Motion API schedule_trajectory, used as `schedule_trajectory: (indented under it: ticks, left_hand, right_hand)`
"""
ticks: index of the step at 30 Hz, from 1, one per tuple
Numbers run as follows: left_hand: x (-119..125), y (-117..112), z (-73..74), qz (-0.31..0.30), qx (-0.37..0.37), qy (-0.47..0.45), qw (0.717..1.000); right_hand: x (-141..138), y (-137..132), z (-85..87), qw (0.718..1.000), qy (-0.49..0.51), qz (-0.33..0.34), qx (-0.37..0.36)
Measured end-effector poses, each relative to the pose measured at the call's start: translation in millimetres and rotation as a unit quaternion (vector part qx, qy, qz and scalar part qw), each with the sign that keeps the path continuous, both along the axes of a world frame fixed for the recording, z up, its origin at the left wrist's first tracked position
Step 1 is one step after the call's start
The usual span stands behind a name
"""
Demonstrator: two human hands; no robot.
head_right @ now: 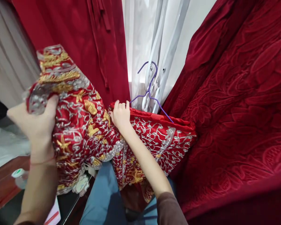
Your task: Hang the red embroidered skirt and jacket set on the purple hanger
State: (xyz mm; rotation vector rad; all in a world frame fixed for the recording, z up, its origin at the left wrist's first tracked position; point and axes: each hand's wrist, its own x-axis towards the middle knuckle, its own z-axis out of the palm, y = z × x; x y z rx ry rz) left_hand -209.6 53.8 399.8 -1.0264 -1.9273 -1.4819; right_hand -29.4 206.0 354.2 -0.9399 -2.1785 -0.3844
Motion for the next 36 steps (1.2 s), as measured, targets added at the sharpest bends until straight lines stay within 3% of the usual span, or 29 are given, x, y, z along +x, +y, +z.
schedule_trajectory:
  ticks: [2,5,8,12,17,19,21,23,25,27,30,33,36]
  left_hand:
    - [-1,19,23.6,0.033,-0.009,0.088,0.995]
    - [-9,54,46.6,0.087,-0.054,0.153,0.983]
    - [-19,92,60.6,0.127,-0.103,0.165,0.973]
    - [-14,128,65.4,0.084,-0.213,0.198,0.953]
    - [43,136,42.4,-0.034,-0.313,0.231,0.921]
    - [63,135,27.7,-0.141,-0.360,0.235,0.892]
    - [71,137,14.8,-0.284,-0.403,0.212,0.844]
    - [67,140,7.3,-0.404,-0.416,0.143,0.802]
    - [58,143,7.8,-0.463,-0.405,0.066,0.786]
    - [53,144,16.4,-0.473,-0.386,0.021,0.792]
    - [59,145,36.8,-0.473,-0.386,0.020,0.791]
    - [72,148,50.9,-0.524,-0.437,0.061,0.728]
    - [81,150,49.5,-0.577,-0.494,0.065,0.647]
  right_hand:
    - [3,-2,-2.3,0.999,-0.051,-0.013,-0.008]
    - [20,-21,-0.9,0.997,-0.075,0.023,0.017]
    - [39,-46,6.4,0.995,-0.073,0.063,0.028]
    - [56,-62,15.4,0.991,-0.055,0.123,0.028]
    - [64,-55,14.0,0.978,-0.036,0.202,0.033]
    - [69,-48,12.8,0.967,-0.016,0.251,0.033]
    - [81,-40,14.1,0.961,0.035,0.271,0.043]
    - [103,-31,19.3,0.965,0.132,0.217,0.060]
    - [132,-19,28.4,0.962,0.250,0.104,0.046]
    - [160,-5,40.7,0.949,0.308,0.028,-0.058]
    - [189,15,61.3,0.922,0.201,0.091,-0.319]
    - [198,29,76.5,0.851,0.112,0.177,-0.481]
    - [196,40,80.9,0.792,0.117,0.181,-0.571]
